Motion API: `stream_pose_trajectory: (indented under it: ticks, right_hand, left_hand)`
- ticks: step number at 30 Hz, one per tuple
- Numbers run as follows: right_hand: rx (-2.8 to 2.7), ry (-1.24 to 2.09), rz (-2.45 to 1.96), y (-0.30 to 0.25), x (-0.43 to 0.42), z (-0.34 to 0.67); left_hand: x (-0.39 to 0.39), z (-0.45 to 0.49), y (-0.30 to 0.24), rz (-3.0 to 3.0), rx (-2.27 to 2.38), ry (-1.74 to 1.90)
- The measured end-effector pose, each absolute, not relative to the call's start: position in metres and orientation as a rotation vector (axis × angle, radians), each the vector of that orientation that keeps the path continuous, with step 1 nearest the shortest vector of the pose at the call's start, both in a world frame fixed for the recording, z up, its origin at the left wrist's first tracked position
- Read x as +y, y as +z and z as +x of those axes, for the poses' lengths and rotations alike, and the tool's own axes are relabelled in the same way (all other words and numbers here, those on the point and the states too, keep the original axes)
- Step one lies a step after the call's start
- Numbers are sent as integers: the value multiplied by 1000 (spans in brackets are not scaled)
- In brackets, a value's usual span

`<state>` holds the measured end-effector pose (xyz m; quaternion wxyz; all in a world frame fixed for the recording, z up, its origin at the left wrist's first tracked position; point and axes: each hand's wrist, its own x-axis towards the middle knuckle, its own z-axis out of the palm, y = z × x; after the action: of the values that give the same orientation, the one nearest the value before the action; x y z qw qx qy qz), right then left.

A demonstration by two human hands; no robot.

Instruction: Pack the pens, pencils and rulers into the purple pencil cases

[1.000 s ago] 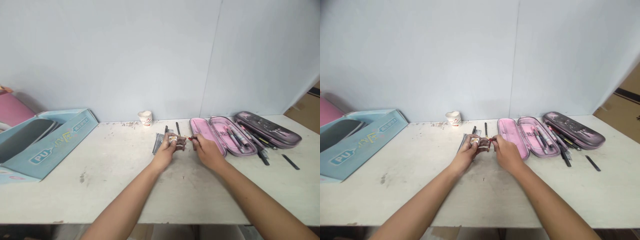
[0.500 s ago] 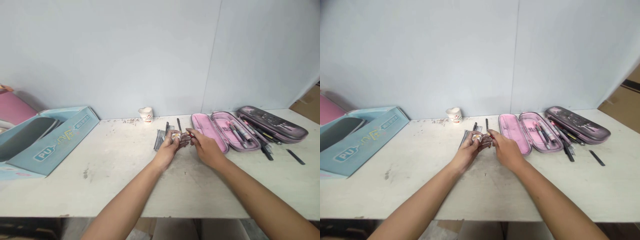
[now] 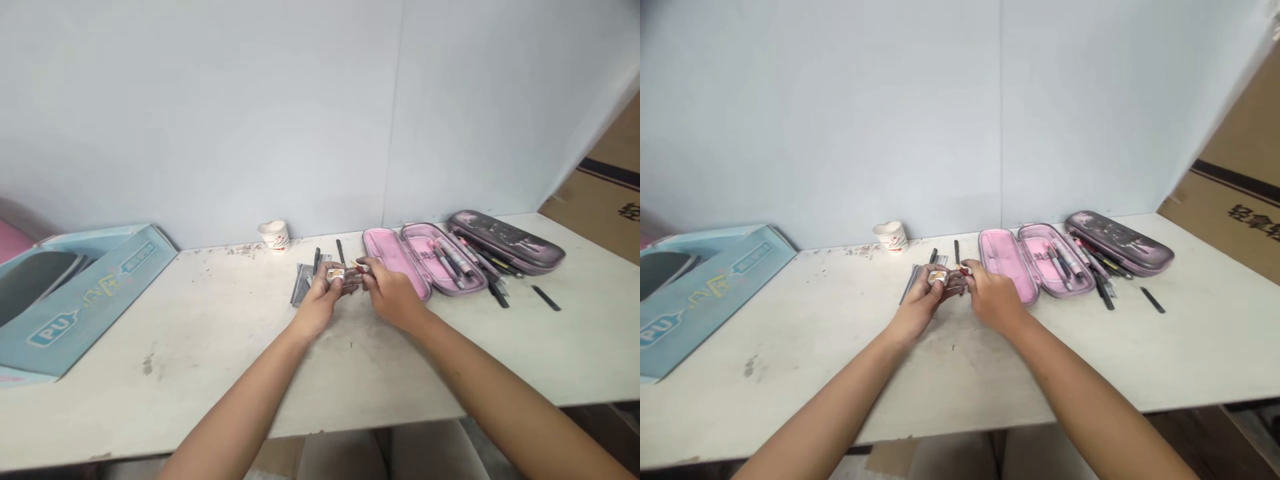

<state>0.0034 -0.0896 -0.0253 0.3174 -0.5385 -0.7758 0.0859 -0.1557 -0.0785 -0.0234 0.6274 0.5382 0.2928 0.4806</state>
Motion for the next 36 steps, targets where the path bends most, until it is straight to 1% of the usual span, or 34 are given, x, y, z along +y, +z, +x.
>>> stream_pose_trajectory:
  ticks: [3, 7, 10, 14, 18, 23, 30, 33, 36]
  right_hand:
    - [-1958, 76, -1536, -19, -86, 15]
    - [-1790, -218, -1811, -14, -79, 58]
    - [-1824, -413, -1926, -21, -76, 96]
    - [-1891, -496, -2046, -36, -74, 126]
    - [-1925, -523, -2044, -34, -66, 123]
    - [-2106, -477, -1800, -13, -40, 79]
    - [-2407, -323, -1388, 10, 6, -47]
    - [-2431, -227, -1344, 16, 25, -102]
    - [-2471, -147, -1450, 18, 41, -142]
  left_hand:
    - [-77, -147, -18, 1279, 717, 1078]
    - [-78, -129, -16, 1375, 691, 993]
    - [-80, -113, -16, 1447, 658, 922]
    - [-79, -97, -13, 1520, 629, 867]
    - [-72, -101, -10, 1547, 637, 852]
    - [-57, -144, -10, 1525, 733, 910]
    - [-39, -249, -6, 1419, 973, 1141]
    - [-35, -288, -2, 1385, 1108, 1224]
    - [-29, -318, 5, 1420, 1226, 1260]
